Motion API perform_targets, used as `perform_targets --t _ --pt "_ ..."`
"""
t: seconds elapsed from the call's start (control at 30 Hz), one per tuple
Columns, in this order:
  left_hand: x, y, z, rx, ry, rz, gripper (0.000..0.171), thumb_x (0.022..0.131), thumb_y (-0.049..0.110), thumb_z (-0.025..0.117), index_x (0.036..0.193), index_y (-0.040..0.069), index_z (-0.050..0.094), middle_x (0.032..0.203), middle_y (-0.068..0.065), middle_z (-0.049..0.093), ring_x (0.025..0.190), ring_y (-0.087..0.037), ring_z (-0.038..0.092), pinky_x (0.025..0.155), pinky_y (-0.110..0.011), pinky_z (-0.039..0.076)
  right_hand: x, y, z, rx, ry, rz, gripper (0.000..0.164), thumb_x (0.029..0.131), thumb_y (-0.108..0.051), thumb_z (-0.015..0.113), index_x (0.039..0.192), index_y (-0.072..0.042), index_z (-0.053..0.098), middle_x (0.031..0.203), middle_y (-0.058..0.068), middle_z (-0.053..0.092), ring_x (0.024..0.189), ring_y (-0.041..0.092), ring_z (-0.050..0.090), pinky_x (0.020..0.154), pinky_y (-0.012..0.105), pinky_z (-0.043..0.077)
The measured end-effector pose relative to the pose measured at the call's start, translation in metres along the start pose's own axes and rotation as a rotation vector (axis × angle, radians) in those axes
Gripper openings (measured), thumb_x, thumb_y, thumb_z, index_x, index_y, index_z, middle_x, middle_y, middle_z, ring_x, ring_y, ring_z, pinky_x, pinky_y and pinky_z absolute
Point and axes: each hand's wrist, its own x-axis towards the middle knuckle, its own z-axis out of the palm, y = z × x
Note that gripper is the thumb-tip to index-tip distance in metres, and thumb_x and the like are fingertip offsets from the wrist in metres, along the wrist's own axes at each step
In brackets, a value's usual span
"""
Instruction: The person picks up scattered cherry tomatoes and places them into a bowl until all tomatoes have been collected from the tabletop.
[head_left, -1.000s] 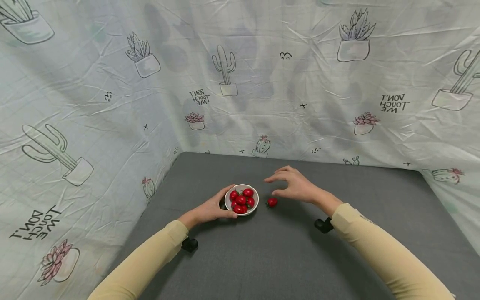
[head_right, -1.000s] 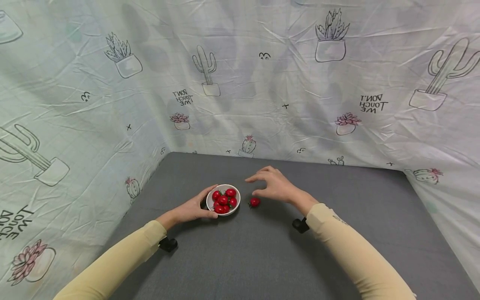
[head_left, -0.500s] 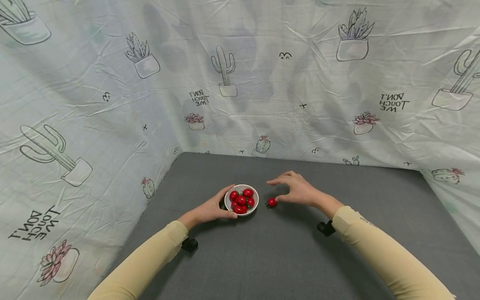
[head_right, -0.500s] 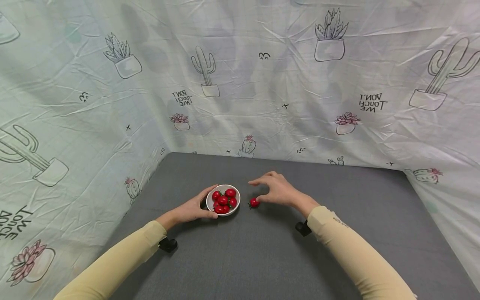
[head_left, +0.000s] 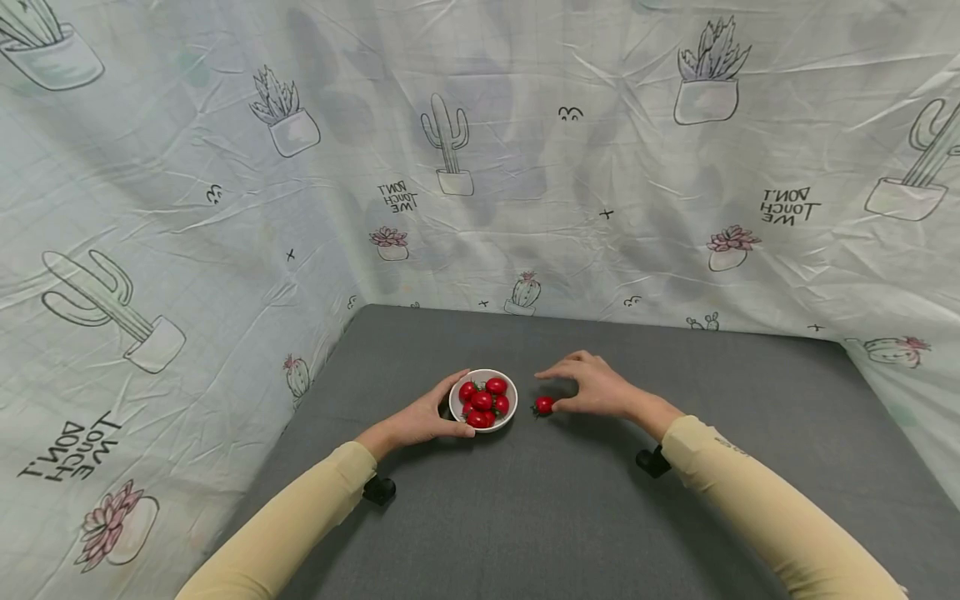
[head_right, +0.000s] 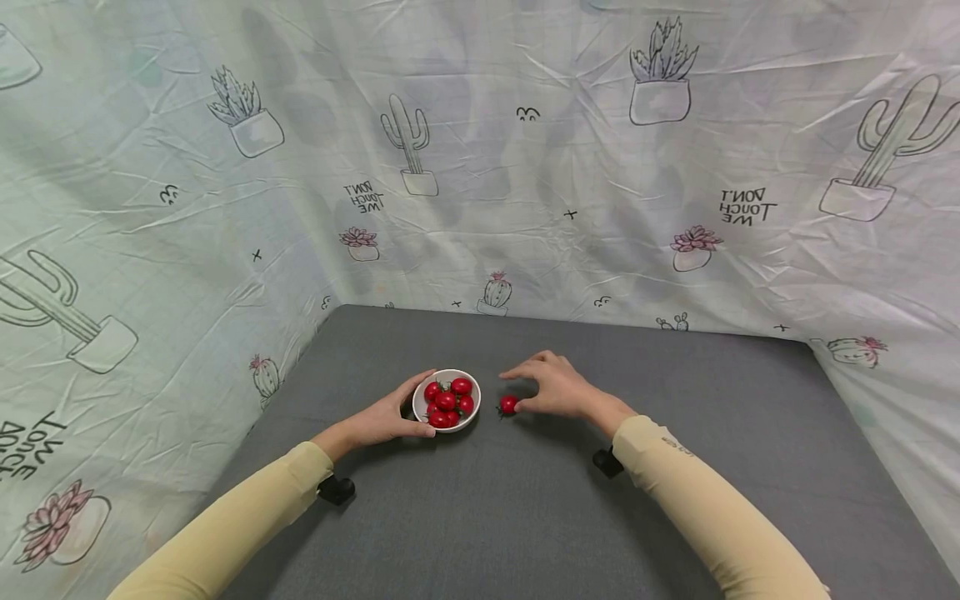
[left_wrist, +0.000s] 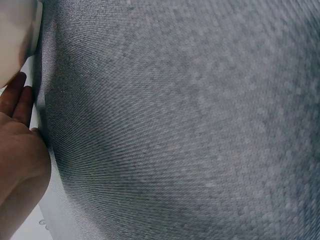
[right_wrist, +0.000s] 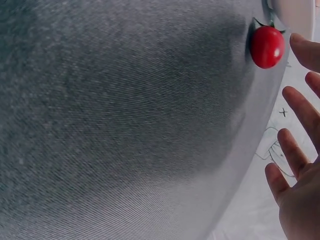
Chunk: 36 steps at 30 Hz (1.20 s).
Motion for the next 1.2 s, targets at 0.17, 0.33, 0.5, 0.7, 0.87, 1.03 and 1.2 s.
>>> perform_targets --t 0.17,0.33,0.5,0.7,0.87,1.03,1.2 --pt "0.0 0.0 0.0 0.011 0.009 -0.008 0.104 0.081 0.043 0.088 0.162 0.037 0.023 0.166 0.002 0.023 0.152 -0.021 0.019 0.119 -0.057 0.02 -0.001 0.003 0.006 -0.014 -0.017 -0.015 0.055 0.088 -0.032 0.083 0.14 -0.024 0.066 0.138 -0.001 0.062 0.131 0.032 0.044 0.106 0.062 0.032" --pt "0.0 -0.001 0.001 0.005 0.009 -0.009 0.104 0.081 0.042 0.088 0.162 0.038 0.023 0.165 0.002 0.023 0.152 -0.021 0.019 0.119 -0.057 0.02 -0.001 0.005 0.01 -0.016 -0.029 -0.034 0.054 0.089 -0.032 0.082 0.14 -0.024 0.066 0.137 0.0 0.062 0.131 0.032 0.044 0.106 0.062 0.032" --pt "0.001 -0.001 0.001 0.005 0.007 -0.008 0.104 0.081 0.042 0.088 0.162 0.038 0.023 0.165 0.003 0.024 0.152 -0.021 0.019 0.119 -0.057 0.02 -0.001 0.006 0.013 -0.028 -0.041 -0.027 0.053 0.09 -0.032 0.082 0.14 -0.025 0.066 0.138 -0.001 0.062 0.131 0.032 0.044 0.106 0.063 0.031" --pt "0.0 -0.001 0.0 0.0 0.006 -0.011 0.103 0.081 0.042 0.088 0.162 0.038 0.023 0.165 0.002 0.023 0.152 -0.021 0.019 0.119 -0.058 0.02 -0.001 0.006 0.015 -0.032 -0.04 -0.008 0.051 0.09 -0.032 0.081 0.138 -0.024 0.068 0.136 -0.001 0.064 0.13 0.031 0.045 0.107 0.064 0.03" --pt "0.0 0.0 0.001 0.002 0.009 -0.015 0.104 0.081 0.043 0.088 0.162 0.037 0.023 0.166 0.002 0.023 0.152 -0.021 0.018 0.119 -0.058 0.02 -0.001 0.006 0.017 -0.034 -0.037 -0.001 0.048 0.09 -0.032 0.081 0.136 -0.024 0.069 0.134 -0.002 0.065 0.129 0.031 0.046 0.107 0.063 0.031" --pt "-0.001 0.001 0.001 0.005 0.014 -0.019 0.104 0.081 0.043 0.088 0.162 0.037 0.023 0.166 0.002 0.023 0.153 -0.022 0.018 0.119 -0.058 0.019 0.0 0.007 0.018 -0.04 -0.038 0.0 0.046 0.09 -0.032 0.081 0.134 -0.023 0.07 0.133 -0.002 0.066 0.128 0.032 0.047 0.106 0.063 0.033" --pt "-0.001 0.002 0.001 0.005 0.015 -0.019 0.104 0.081 0.043 0.088 0.162 0.037 0.023 0.166 0.002 0.022 0.153 -0.022 0.017 0.119 -0.059 0.019 0.0 0.008 0.019 -0.043 -0.035 -0.006 0.045 0.091 -0.033 0.08 0.134 -0.022 0.071 0.131 -0.002 0.067 0.127 0.032 0.048 0.104 0.063 0.034"
